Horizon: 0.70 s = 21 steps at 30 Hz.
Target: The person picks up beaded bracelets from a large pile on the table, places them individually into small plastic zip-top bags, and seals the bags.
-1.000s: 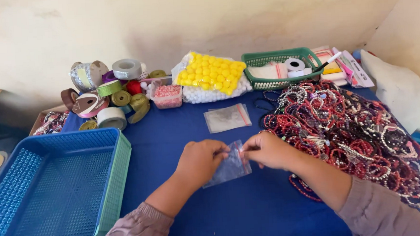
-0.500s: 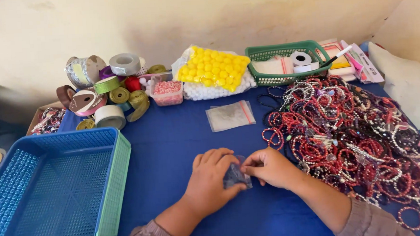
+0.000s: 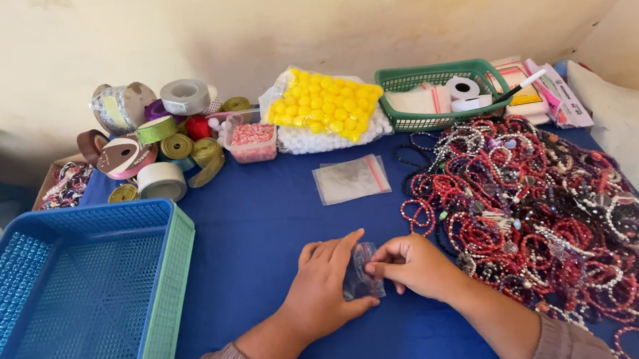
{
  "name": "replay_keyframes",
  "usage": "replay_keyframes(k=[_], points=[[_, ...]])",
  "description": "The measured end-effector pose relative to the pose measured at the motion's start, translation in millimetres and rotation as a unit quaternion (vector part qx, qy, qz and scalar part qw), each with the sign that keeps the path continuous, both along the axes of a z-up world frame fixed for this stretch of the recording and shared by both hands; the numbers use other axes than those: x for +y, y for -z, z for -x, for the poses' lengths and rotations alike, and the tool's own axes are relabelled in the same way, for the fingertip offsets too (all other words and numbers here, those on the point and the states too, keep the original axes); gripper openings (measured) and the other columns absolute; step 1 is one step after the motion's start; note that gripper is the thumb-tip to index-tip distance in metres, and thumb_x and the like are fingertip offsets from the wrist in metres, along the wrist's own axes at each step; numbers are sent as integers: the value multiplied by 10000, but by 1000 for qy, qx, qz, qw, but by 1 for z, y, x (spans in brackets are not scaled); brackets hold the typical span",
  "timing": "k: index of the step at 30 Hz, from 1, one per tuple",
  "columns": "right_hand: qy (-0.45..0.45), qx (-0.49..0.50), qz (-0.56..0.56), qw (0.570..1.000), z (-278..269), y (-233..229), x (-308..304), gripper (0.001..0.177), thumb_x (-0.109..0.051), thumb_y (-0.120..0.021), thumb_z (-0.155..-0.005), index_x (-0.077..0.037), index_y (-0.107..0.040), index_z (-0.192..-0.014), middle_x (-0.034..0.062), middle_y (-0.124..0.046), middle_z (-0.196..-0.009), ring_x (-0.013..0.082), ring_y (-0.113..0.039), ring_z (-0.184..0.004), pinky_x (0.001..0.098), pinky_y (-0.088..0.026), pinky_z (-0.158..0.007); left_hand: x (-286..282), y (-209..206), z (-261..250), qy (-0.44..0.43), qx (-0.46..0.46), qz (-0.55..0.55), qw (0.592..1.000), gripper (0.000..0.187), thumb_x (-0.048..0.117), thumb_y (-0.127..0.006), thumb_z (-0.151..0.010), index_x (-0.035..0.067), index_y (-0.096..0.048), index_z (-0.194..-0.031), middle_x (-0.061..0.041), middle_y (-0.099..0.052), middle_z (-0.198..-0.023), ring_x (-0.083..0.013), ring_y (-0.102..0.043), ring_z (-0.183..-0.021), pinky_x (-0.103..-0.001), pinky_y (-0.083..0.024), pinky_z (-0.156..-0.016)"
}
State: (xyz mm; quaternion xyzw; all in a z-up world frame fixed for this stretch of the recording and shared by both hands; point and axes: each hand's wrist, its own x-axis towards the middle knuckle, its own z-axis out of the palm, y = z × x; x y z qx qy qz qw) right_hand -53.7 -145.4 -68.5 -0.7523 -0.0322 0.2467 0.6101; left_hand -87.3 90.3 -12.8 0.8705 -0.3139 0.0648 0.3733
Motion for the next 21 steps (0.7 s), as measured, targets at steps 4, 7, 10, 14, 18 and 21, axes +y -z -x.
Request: replay_keyframes(k=[4,7,10,14,18,21], points=[[20,-43,-44,998,3,-9,1,181,-156,-770,-886,-6,-760,-988,20,-725,-757,76,-619,-536,230,-484,-445,2,4,-2,0,-15,4,1000,957,357,-931,-621,66,-502,-1425,-163,-609,-1334,-344,-556,-1269,-503,-330,-1071],[57,-17,11,998,5,-21,1,188,-202,-725,-914,-43,-743,-1015,31,-678,-723,85,-588,-512,232,-396,-389,2,0,-2,-14,0,0,1000,949,362,-919,-614,70,-510,-1419,-139,-617,-1337,-322,-557,-1282,-486,-330,-1073],[32,-6,-27,999,4,-16,-2,173,-178,-718,-920,-29,-707,-1008,22,-702,-798,86,-608,-532,231,-416,-390,0,2,-1,-17,3,-14,1000,964,369,-929,-608,64,-502,-1416,-154,-596,-1332,-336,-526,-1278,-492,-312,-1057],[31,0,-37,999,4,-19,-2,204,-123,-727,-885,-84,-594,-1034,48,-756,-864,95,-630,-534,224,-410,-395,0,4,-1,-20,4,-13,1000,949,380,-921,-616,68,-505,-1410,-142,-593,-1334,-325,-522,-1278,-487,-316,-1059],[38,1,-42,998,4,-16,-4,223,-85,-737,-875,-83,-580,-1034,73,-766,-870,106,-642,-533,226,-412,-399,0,0,-1,-20,7,-7,1000,928,382,-919,-618,69,-514,-1393,-129,-595,-1334,-320,-526,-1277,-485,-318,-1055],[42,12,-40,998,3,-21,-3,215,-77,-727,-866,-101,-580,-1020,60,-784,-862,105,-637,-518,227,-410,-395,0,-1,0,-20,0,3,1000,904,381,-917,-631,73,-528,-1387,-123,-600,-1333,-316,-533,-1273,-481,-323,-1062]])
